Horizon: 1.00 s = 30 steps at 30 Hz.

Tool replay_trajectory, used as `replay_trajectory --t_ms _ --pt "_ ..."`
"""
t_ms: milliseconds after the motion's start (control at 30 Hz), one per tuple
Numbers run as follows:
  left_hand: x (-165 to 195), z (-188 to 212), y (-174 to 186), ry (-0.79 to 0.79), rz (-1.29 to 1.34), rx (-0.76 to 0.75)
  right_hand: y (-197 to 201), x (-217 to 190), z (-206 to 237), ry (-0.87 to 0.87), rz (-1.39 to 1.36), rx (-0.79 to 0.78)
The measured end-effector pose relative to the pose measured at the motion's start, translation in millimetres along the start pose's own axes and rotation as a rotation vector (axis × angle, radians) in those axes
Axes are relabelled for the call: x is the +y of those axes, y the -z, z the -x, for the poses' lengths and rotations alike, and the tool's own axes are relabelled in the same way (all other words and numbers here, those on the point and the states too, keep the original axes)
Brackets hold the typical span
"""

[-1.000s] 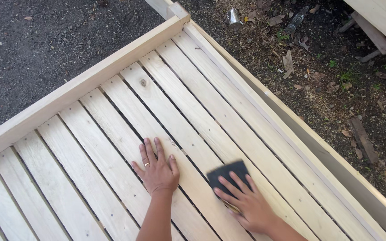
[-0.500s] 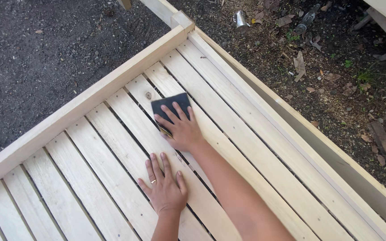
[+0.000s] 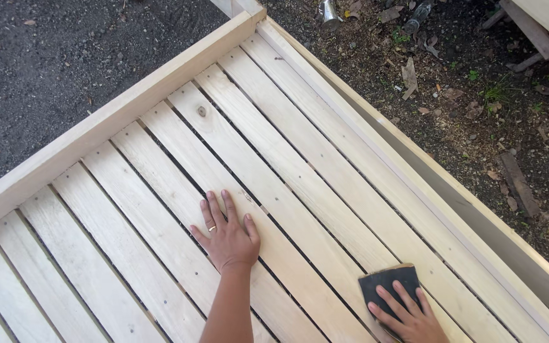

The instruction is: The person sands the slatted wooden surface of a large furniture frame by hand, rubbing a sanding block back and forth across the planks. They work across different sections of the slatted top, steadying the frame with the free hand while sanding each area.

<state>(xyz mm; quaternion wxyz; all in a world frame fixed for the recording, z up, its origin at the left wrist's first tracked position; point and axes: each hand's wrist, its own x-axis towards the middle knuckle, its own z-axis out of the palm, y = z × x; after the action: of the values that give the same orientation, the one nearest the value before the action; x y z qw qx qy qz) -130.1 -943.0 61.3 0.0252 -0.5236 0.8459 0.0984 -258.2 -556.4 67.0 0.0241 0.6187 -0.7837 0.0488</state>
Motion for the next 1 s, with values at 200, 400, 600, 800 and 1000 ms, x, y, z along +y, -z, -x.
replay_trajectory --t_ms 200,400,600,800,1000 --pt "-1.8 2.9 -6.5 -0.008 -0.013 0.028 -13.7 -4.0 -145.5 -0.089 -0.137 -0.183" --pt "-6.6 3.9 -17.1 -0.019 0.012 0.093 -44.9 -33.7 -432.5 -0.116 -0.162 0.028" --pt "-7.2 1.1 -17.9 -0.011 -0.003 0.090 -27.1 -37.1 -417.3 -0.024 -0.159 -0.018" --pt "-7.0 1.7 -13.4 0.004 -0.033 0.017 5.5 0.2 -67.5 -0.055 -0.222 -0.261" --pt "-5.0 5.1 -13.5 -0.024 0.034 0.084 6.5 18.9 20.9 -0.047 -0.108 -0.165"
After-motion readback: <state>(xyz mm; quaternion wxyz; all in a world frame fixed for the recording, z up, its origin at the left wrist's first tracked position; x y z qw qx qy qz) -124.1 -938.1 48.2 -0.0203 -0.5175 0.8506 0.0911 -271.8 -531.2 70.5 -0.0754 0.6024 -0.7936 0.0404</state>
